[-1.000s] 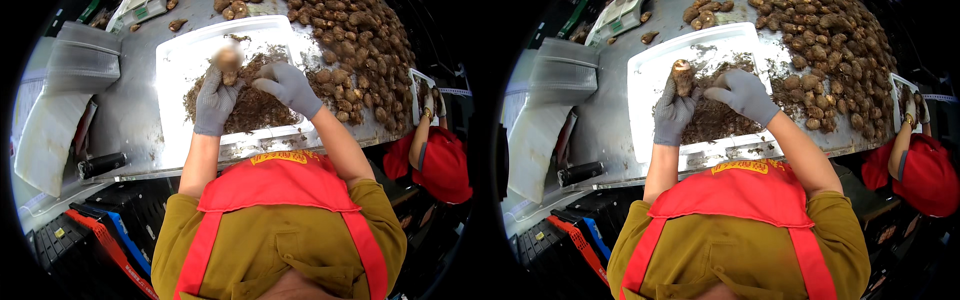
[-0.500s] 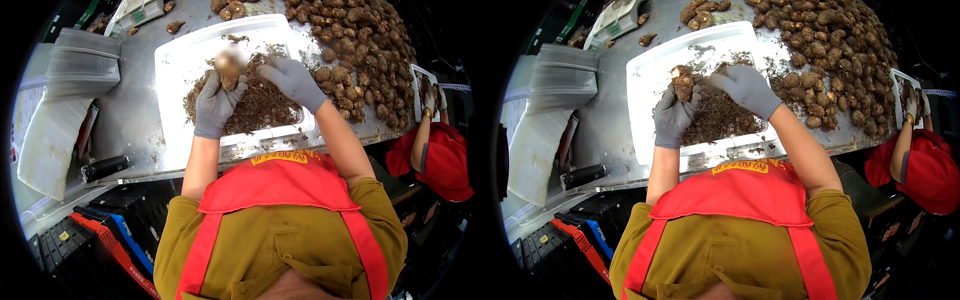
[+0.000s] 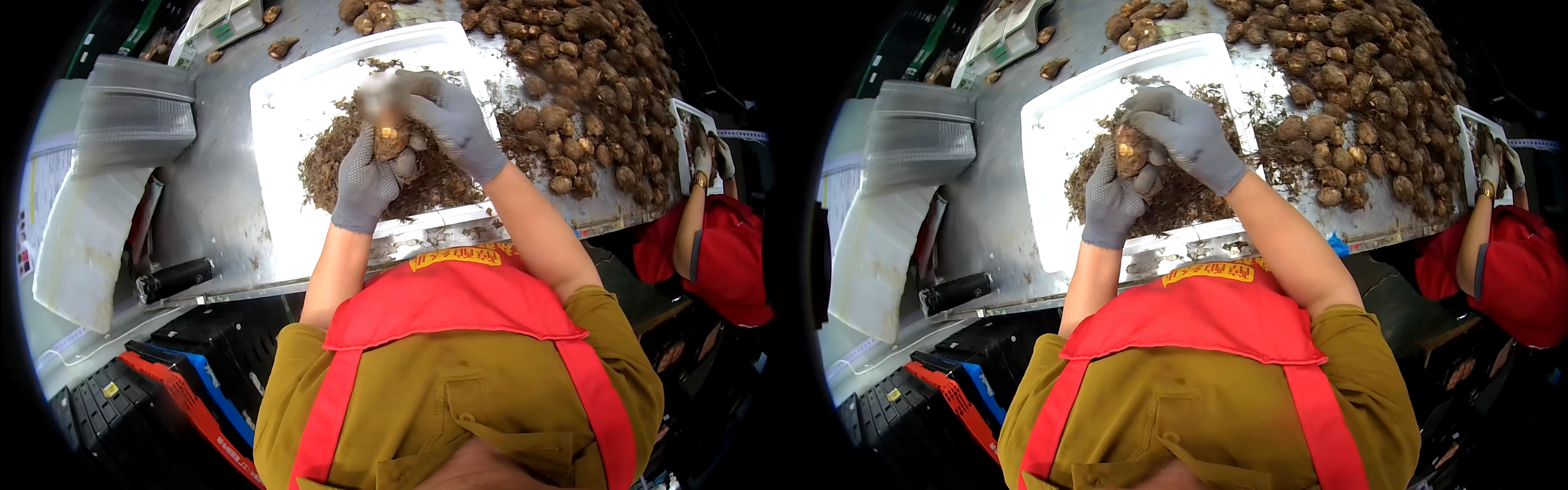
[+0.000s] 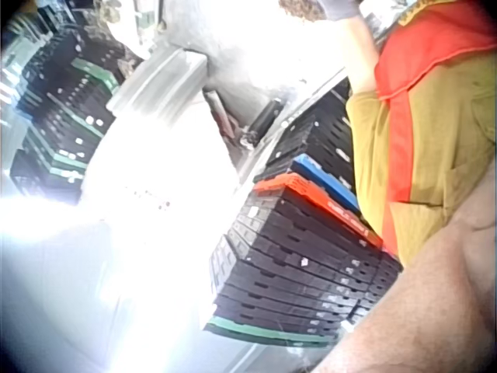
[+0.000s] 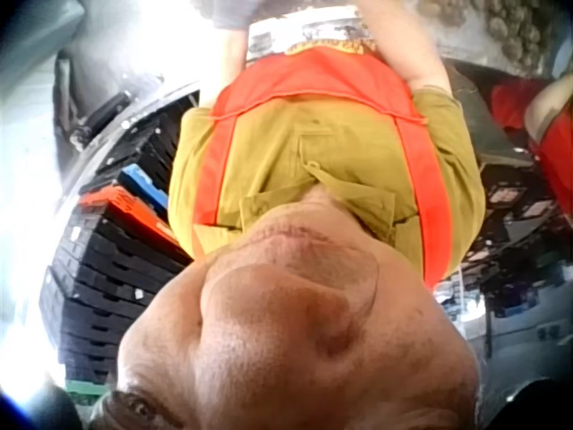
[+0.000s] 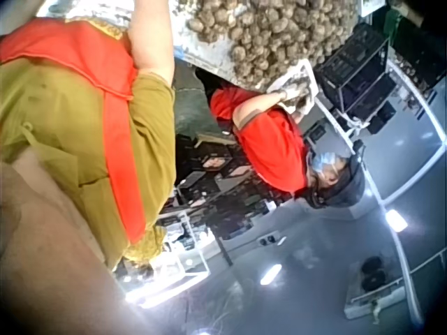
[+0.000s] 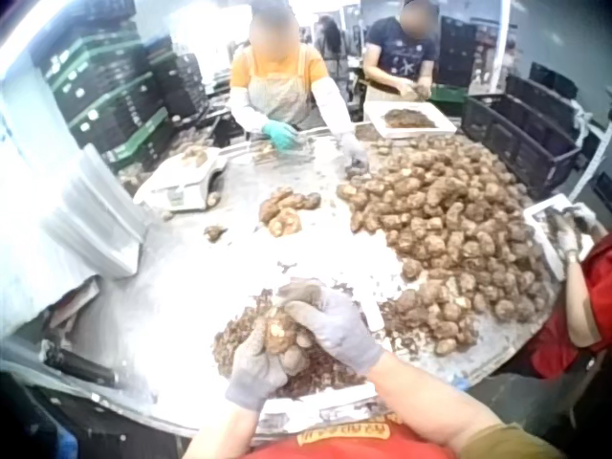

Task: The person repeatedly picks up root vegetables from a large pile on a metal table and peels their outer skin by hand. The removed skins are placed into a white tray, while the peeled vegetables are set aside on the table. The person wears gloves and an apron while working.

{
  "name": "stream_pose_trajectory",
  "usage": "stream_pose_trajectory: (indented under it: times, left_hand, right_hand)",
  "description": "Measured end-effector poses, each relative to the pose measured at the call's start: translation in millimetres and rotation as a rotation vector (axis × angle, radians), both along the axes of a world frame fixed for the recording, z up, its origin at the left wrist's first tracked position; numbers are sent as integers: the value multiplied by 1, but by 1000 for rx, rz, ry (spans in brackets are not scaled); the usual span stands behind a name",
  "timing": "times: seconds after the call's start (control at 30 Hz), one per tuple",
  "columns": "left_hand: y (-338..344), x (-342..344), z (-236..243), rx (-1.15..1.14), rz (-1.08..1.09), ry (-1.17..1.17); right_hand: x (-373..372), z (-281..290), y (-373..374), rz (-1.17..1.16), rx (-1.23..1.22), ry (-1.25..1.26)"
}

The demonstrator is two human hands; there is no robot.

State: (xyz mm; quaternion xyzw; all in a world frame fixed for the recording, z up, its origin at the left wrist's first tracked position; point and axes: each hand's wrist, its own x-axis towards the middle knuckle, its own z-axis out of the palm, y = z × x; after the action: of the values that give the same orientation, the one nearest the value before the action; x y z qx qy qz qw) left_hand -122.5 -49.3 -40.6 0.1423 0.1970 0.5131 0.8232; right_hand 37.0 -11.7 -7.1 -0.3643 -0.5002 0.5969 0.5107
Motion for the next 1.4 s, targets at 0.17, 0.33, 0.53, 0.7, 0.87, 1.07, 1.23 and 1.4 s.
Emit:
stream_pose_trajectory:
  times: [0.17, 0.33, 0.53, 0.7, 0.87, 1.07, 1.23, 1.4]
  left_hand:
    - [4, -6, 6, -71, 83, -7]
    - [6, -4, 18, -39, 119, 193]
    - [5, -4, 11, 292, 170, 621]
    - [6, -6, 28, 391, 170, 890]
    - [8, -10, 29, 443, 198, 907]
    - [6, -2, 37, 406, 93, 1010]
    - [2, 4, 29, 553, 172, 1198]
    - [-2, 6, 32, 501, 157, 999]
  right_hand:
    - [42, -15, 0, 192, -42, -403]
    - [41, 2, 5, 160, 293, -699]
    - [16, 16, 0, 191, 499, -907]
    - [16, 13, -24, 515, 442, -906]
    - [36, 19, -11, 103, 97, -591]
    - [13, 16, -7, -212, 419, -559]
    - [11, 3, 3, -294, 527, -656]
    - [20, -13, 11, -168, 402, -746]
